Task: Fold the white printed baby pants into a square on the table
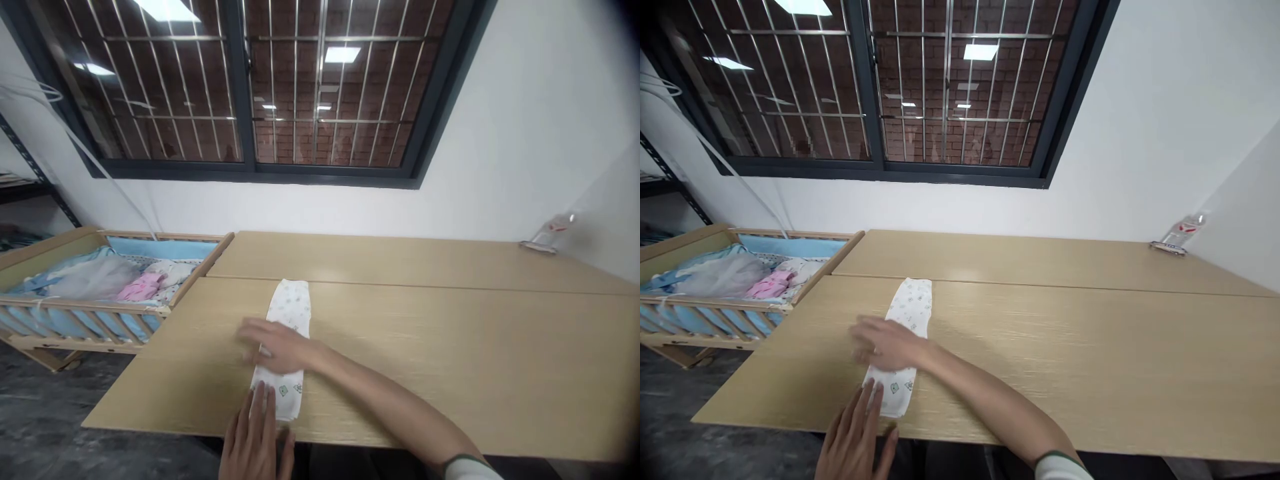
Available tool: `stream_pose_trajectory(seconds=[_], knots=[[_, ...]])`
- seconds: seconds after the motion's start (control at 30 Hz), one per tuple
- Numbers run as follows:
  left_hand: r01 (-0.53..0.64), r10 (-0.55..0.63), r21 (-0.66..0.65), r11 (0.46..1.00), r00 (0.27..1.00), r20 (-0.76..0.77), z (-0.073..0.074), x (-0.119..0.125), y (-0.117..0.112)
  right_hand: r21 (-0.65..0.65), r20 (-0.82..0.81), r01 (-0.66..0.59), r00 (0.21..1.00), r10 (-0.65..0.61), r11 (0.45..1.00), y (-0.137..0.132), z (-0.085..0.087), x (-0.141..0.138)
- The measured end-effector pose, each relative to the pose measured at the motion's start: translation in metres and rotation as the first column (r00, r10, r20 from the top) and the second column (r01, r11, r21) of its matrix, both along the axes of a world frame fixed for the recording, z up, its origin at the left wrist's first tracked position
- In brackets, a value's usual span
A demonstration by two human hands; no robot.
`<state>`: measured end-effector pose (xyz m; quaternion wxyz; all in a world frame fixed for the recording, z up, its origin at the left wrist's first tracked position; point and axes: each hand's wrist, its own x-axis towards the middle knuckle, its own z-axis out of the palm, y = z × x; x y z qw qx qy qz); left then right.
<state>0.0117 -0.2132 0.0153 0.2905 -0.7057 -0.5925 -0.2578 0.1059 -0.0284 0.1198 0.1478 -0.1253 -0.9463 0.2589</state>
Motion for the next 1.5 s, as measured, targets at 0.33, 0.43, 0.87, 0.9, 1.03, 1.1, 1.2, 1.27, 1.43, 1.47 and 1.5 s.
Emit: stream_pose_trajectory(seconds=[0.33, 0.43, 0.87, 0.9, 1.03, 1.1, 1.2, 1.27, 1.43, 1.47, 1.5], knots=[[0.016, -0.012, 0.016, 1.000, 0.984, -0.175, -0.059, -0.001, -0.005, 0.030, 0.179, -0.177, 0.969, 0.169, 0.984, -0.033, -0.059, 0.029], [-0.004, 0.004, 0.003, 1.000, 0.986, -0.165, -0.055, -0.002, -0.004, 0.052, 0.246, -0.084, 0.967, 0.068, 0.995, 0.005, -0.063, 0.028], [0.009, 0.004, 0.058, 0.998, 0.977, -0.213, -0.053, -0.004, -0.003, 0.204, 0.289, 0.178, 0.928, -0.233, 0.963, 0.155, -0.083, 0.016], [0.011, 0.003, 0.059, 0.998, 0.976, -0.217, -0.053, -0.005, -0.002, 0.212, 0.277, 0.192, 0.928, -0.247, 0.958, 0.161, -0.085, 0.016], [0.013, 0.001, 0.058, 0.998, 0.972, -0.234, -0.055, -0.007, 0.000, 0.222, 0.209, 0.238, 0.936, -0.284, 0.945, 0.175, -0.087, 0.016], [0.011, 0.001, 0.050, 0.999, 0.973, -0.232, -0.056, -0.007, 0.000, 0.229, 0.222, 0.245, 0.929, -0.296, 0.942, 0.176, -0.084, 0.016], [0.006, 0.002, 0.035, 0.999, 0.977, -0.214, -0.055, -0.006, -0.001, 0.255, 0.246, 0.248, 0.918, -0.311, 0.934, 0.171, -0.077, 0.014], [0.007, -0.001, 0.027, 1.000, 0.980, -0.199, -0.053, -0.005, -0.001, 0.291, 0.214, 0.247, 0.925, -0.314, 0.924, 0.163, -0.070, 0.013], [0.072, -0.071, 0.001, 0.997, 0.987, -0.141, -0.043, -0.014, 0.000, 0.352, 0.040, 0.312, 0.937, -0.347, 0.882, 0.114, -0.049, 0.022], [0.088, -0.089, -0.010, 0.996, 0.988, -0.123, -0.040, -0.018, 0.001, 0.336, 0.024, 0.323, 0.936, -0.351, 0.885, 0.099, -0.045, 0.026], [0.103, -0.105, -0.024, 0.994, 0.989, -0.106, -0.037, -0.024, 0.002, 0.311, 0.017, 0.321, 0.939, -0.343, 0.894, 0.083, -0.041, 0.031]])
